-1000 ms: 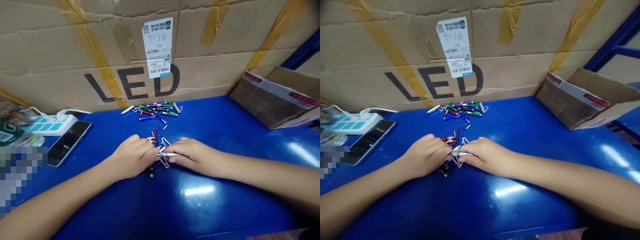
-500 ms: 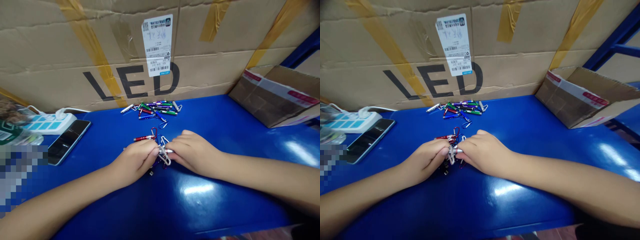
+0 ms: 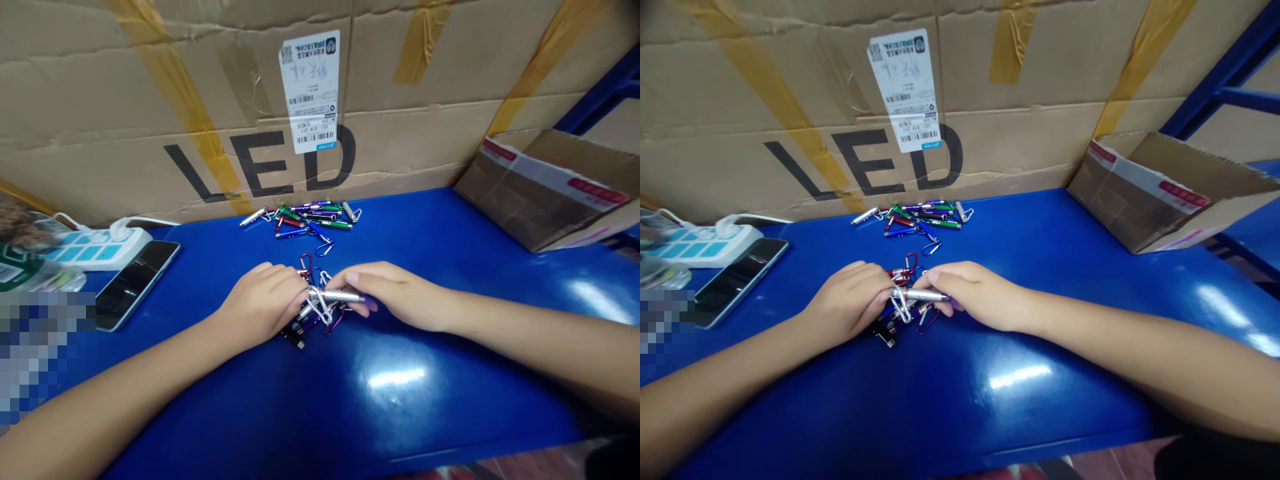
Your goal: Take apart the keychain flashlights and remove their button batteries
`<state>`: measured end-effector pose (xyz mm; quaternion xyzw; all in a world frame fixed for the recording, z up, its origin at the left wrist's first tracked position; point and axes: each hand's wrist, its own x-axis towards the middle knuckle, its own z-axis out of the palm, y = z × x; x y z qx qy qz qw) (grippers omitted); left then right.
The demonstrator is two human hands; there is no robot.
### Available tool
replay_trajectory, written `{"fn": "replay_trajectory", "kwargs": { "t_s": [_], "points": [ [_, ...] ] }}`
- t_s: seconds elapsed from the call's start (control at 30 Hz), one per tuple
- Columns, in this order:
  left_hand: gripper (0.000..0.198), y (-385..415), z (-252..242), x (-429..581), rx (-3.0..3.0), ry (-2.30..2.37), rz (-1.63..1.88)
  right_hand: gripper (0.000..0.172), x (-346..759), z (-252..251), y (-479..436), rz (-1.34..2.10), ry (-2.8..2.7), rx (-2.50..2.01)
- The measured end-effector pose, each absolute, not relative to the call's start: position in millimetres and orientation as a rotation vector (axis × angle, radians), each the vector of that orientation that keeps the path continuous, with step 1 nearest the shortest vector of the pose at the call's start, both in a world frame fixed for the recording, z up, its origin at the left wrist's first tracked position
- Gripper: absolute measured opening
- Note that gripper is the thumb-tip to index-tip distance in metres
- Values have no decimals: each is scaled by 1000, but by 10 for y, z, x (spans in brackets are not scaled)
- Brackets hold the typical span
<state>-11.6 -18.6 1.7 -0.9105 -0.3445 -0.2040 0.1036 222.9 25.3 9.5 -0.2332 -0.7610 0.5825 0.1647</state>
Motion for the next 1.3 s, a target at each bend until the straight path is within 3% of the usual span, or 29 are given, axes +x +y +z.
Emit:
{"fn": "replay_trajectory", "kwargs": {
  "t_s": [0.33,0.47,0.8,1.3],
  "points": [
    [37,-183,4,-119,-2642,-916,-591,32,2194,103,233,1544,-2203,-749],
    [35,-191,0,-112,-2647,-870,-593,24,2174,117,219,1378,-2314,-708],
    [29,-192,-14,-114,-2613,-780,-648,24,2203,54,204,783,-2568,-526],
    [27,-189,-26,-131,-2614,-763,-648,25,2210,65,220,854,-2591,-520]
  ]
}}
